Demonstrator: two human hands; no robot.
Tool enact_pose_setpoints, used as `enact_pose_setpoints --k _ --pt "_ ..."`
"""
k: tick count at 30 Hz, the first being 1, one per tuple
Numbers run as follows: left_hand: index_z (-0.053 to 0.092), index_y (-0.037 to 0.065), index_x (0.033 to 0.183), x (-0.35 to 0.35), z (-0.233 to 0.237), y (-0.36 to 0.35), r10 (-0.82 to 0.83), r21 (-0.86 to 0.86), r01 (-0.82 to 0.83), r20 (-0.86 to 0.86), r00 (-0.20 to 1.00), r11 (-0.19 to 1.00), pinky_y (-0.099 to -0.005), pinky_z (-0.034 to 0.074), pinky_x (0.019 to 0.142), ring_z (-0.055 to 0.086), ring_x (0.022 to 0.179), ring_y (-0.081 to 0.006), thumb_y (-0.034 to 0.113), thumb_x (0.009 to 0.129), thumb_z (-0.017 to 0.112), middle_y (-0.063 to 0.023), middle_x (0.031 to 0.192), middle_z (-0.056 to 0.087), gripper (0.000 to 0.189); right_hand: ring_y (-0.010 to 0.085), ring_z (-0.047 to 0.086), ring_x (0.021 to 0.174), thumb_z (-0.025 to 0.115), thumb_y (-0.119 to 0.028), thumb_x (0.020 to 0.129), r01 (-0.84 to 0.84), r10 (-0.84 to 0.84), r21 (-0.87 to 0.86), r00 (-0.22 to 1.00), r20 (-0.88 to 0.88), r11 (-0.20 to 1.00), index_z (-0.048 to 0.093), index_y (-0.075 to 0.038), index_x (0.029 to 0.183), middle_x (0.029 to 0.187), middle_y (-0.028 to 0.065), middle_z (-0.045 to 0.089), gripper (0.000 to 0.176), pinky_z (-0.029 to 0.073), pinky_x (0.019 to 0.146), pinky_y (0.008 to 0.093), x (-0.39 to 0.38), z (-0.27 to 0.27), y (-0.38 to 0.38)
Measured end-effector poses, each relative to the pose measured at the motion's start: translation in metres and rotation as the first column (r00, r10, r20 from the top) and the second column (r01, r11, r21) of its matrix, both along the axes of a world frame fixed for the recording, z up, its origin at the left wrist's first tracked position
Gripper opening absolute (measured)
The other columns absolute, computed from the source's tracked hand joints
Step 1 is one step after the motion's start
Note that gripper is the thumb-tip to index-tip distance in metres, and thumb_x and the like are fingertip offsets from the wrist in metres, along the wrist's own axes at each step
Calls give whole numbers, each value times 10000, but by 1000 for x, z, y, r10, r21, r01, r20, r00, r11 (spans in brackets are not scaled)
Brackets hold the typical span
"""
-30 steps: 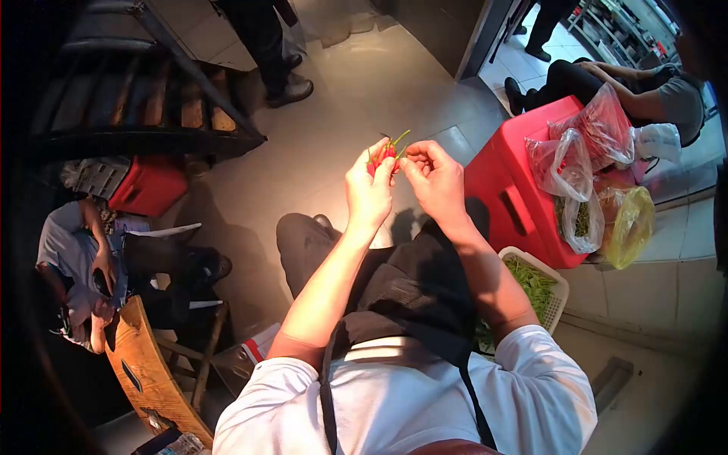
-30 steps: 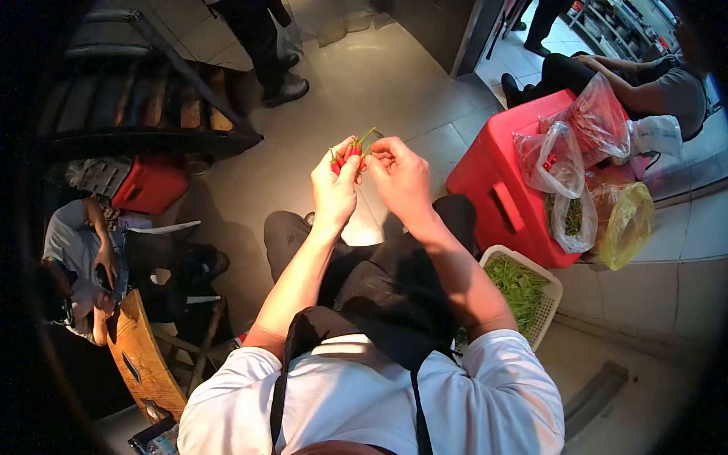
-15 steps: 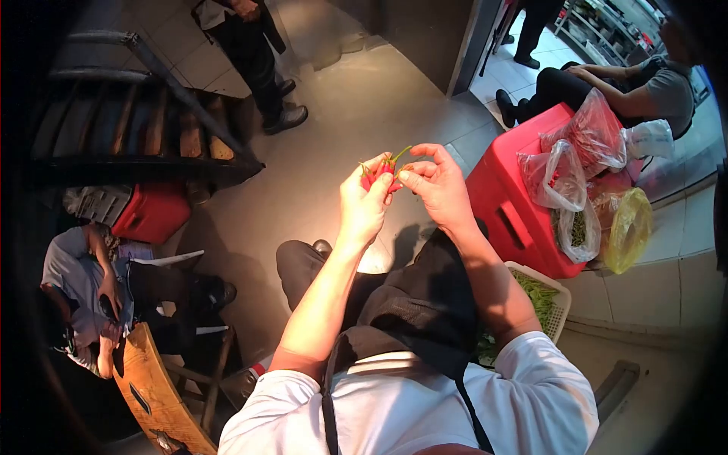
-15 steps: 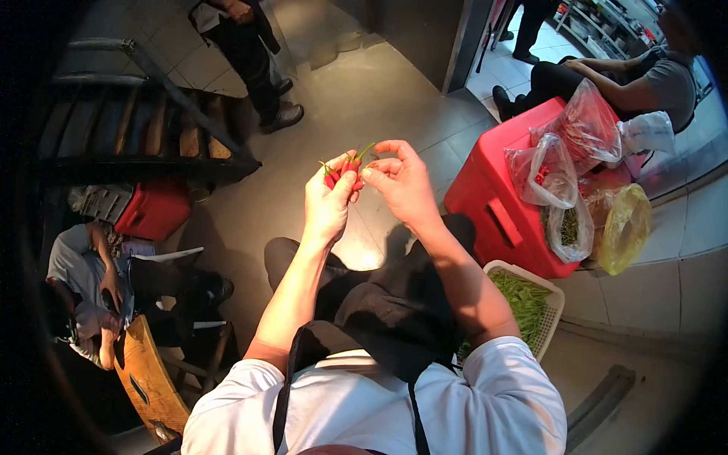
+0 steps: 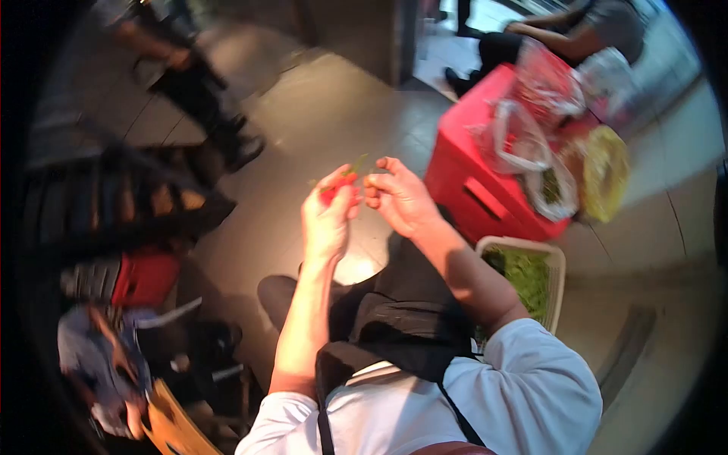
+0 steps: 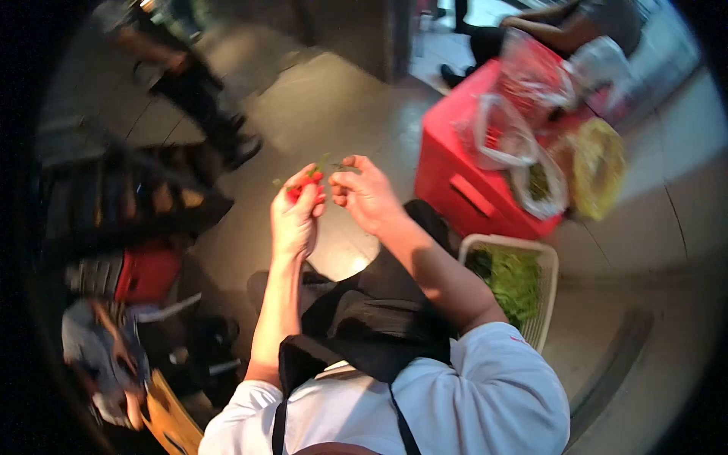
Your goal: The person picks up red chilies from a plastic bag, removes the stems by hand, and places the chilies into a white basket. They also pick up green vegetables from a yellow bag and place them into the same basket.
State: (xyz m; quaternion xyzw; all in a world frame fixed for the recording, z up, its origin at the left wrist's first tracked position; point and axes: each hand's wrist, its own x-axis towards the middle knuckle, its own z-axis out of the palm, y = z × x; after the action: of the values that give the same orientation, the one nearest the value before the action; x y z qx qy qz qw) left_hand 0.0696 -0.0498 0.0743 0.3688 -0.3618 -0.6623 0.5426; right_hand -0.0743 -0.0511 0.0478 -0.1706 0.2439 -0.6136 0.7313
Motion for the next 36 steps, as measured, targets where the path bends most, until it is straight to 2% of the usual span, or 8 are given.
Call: enact_pose_setpoints --k 3,9,15,18,19,23,33,36 --pt "500 -59 1270 -17 -7 1 -96 5 97 -111 989 995 -213 431 592 535 747 -113 24 940 558 -115 1073 595 345 117 551 737 639 -11 837 311 -324 -94 885 -334 946 459 -36 1088 828 64 597 309 438 649 267 -45 9 27" --pt "510 -54 1259 -71 -17 2 -291 21 293 -69 954 956 -213 434 598 534 742 -112 27 939 561 -105 1048 602 334 92 553 695 651 -19 835 681 -710 -480 84 -699 553 522 -38 984 789 19 593 198 467 654 246 -179 -4 102" --pt "512 -63 1240 -112 -3 8 -410 65 407 50 911 911 -226 454 612 528 721 -110 47 938 575 -121 1078 601 328 349 622 725 627 -112 861 185 -163 -576 -851 -499 796 649 5 960 821 167 658 155 494 670 373 -313 -34 128" --pt "529 -60 1224 -109 -5 6 -425 43 427 -52 904 903 -235 487 653 556 742 -112 52 932 586 -107 1045 615 318 290 632 734 626 -112 873 324 -361 -635 -607 -708 701 655 13 969 817 154 663 161 491 667 353 -245 9 111" --pt "532 -60 1225 -107 -7 5 -408 34 409 -33 913 912 -233 485 647 558 741 -110 46 931 585 -102 1039 617 317 184 621 712 626 -127 894 468 -415 -492 -265 -870 734 663 16 948 807 97 672 157 487 652 309 -217 17 105" --pt "545 -59 1228 -98 -15 6 -349 -66 357 112 931 932 -221 472 613 551 712 -94 27 929 579 -72 984 623 314 67 602 729 698 -78 834 259 -408 -342 273 -871 903 641 21 918 769 37 650 142 477 644 217 -112 51 80" --pt "581 -39 1215 -65 -22 12 -115 -236 240 443 889 942 -254 550 728 629 953 -146 3 916 580 -112 1114 614 303 118 632 658 707 -75 813 278 -426 -366 195 -884 888 497 3 1035 769 102 675 316 507 593 272 -51 36 49" --pt "577 -45 1212 -62 -24 14 -160 -197 232 322 933 952 -264 553 743 629 928 -145 -2 918 573 -110 1105 617 298 144 634 701 695 -51 824 304 -386 -270 437 -812 913 465 -17 1070 809 117 667 339 504 634 273 -51 23 46"
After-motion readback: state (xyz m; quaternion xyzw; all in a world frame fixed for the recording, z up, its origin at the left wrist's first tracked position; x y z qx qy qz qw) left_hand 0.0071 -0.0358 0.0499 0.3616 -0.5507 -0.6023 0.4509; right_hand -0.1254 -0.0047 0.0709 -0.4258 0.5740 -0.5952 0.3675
